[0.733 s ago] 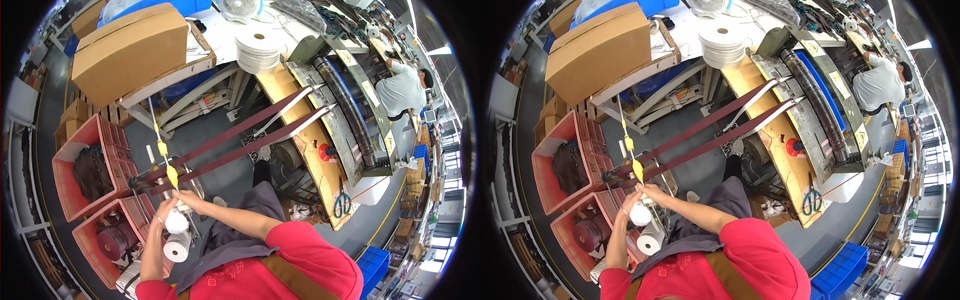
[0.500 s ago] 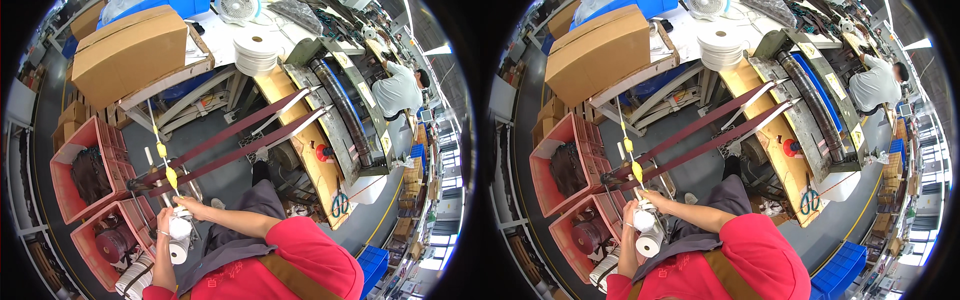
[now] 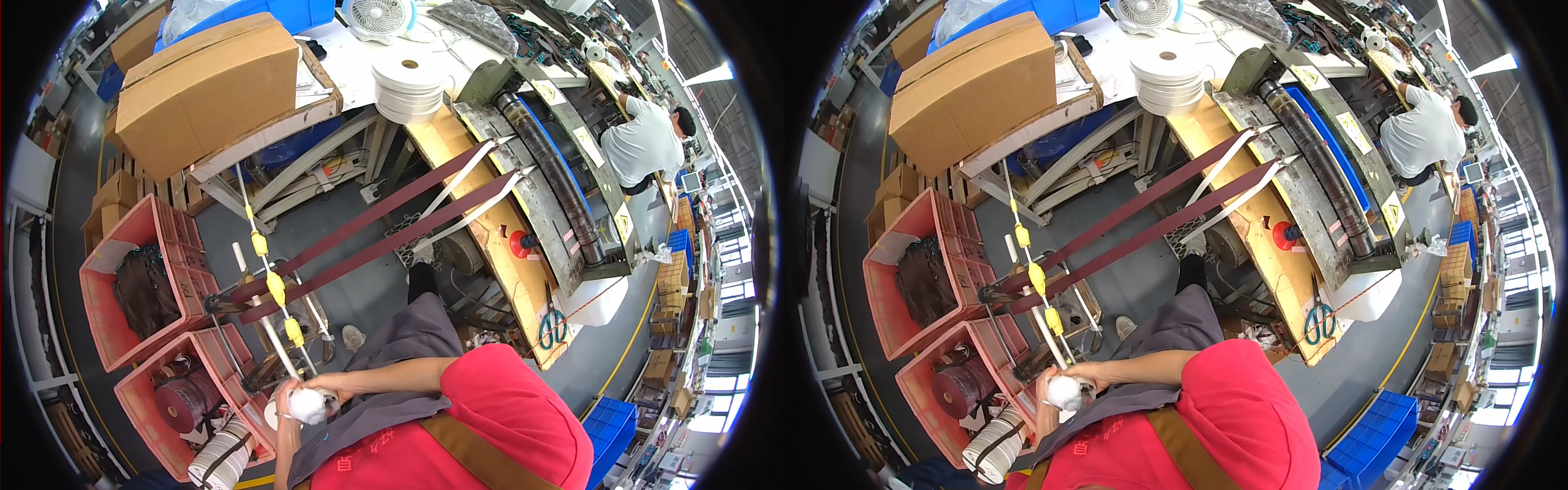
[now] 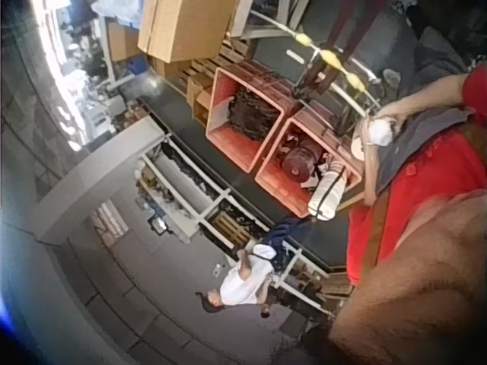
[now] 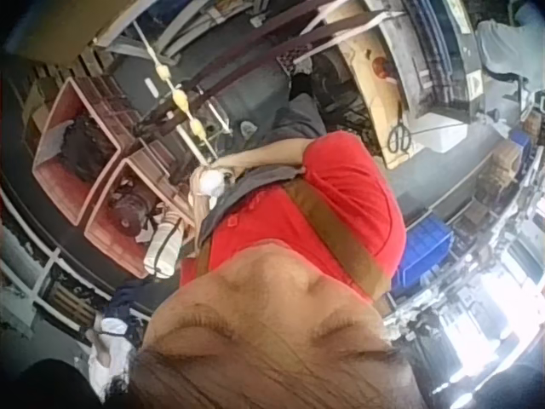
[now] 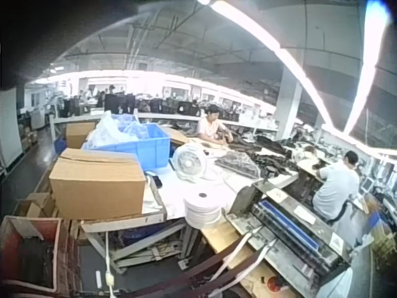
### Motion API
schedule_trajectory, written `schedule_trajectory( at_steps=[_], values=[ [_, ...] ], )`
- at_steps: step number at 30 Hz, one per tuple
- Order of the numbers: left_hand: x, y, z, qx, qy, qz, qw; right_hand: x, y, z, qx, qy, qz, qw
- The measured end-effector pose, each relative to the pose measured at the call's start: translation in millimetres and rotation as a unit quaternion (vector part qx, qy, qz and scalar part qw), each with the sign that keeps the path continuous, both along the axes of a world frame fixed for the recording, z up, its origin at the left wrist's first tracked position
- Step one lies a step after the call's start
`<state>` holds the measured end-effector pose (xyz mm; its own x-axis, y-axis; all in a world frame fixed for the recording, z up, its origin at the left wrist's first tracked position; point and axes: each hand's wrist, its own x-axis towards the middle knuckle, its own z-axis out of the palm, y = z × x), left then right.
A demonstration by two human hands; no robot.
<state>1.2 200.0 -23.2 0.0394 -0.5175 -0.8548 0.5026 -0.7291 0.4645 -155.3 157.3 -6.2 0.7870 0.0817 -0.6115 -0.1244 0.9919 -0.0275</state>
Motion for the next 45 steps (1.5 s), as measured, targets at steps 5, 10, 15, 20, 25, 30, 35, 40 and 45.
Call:
schedule_trajectory(
  at_steps=[5,10,15,20,25,30,35,40,45],
  values=[
    [5,47,10,-0.006,-0.031,0.020,0.999,13,41,-27,0.108,-0.035,-0.012,0.994],
    [12,77,36,-0.039,-0.105,0.060,0.992,21,52,33,0.175,-0.026,-0.030,0.984],
    [-1,68,91,-0.119,-0.200,0.221,0.947,40,60,50,-0.122,-0.001,-0.069,0.990],
    [-7,9,108,-0.221,-0.176,0.235,0.930,19,4,100,-0.483,-0.097,-0.174,0.853],
    [-43,-48,103,-0.279,-0.161,0.082,0.943,-25,-28,117,-0.493,-0.058,-0.233,0.836],
    [-113,-62,126,-0.274,0.007,0.037,0.961,-77,-23,112,-0.369,-0.004,-0.328,0.870],
    [-149,-51,120,-0.378,-0.073,-0.094,0.918,-117,1,112,-0.349,0.031,-0.389,0.852],
    [-154,-47,111,-0.503,-0.225,-0.255,0.794,-131,28,113,-0.350,0.090,-0.453,0.815],
    [-180,-33,136,-0.547,-0.153,-0.464,0.680,-167,69,107,-0.373,0.187,-0.536,0.734]
  ],
)
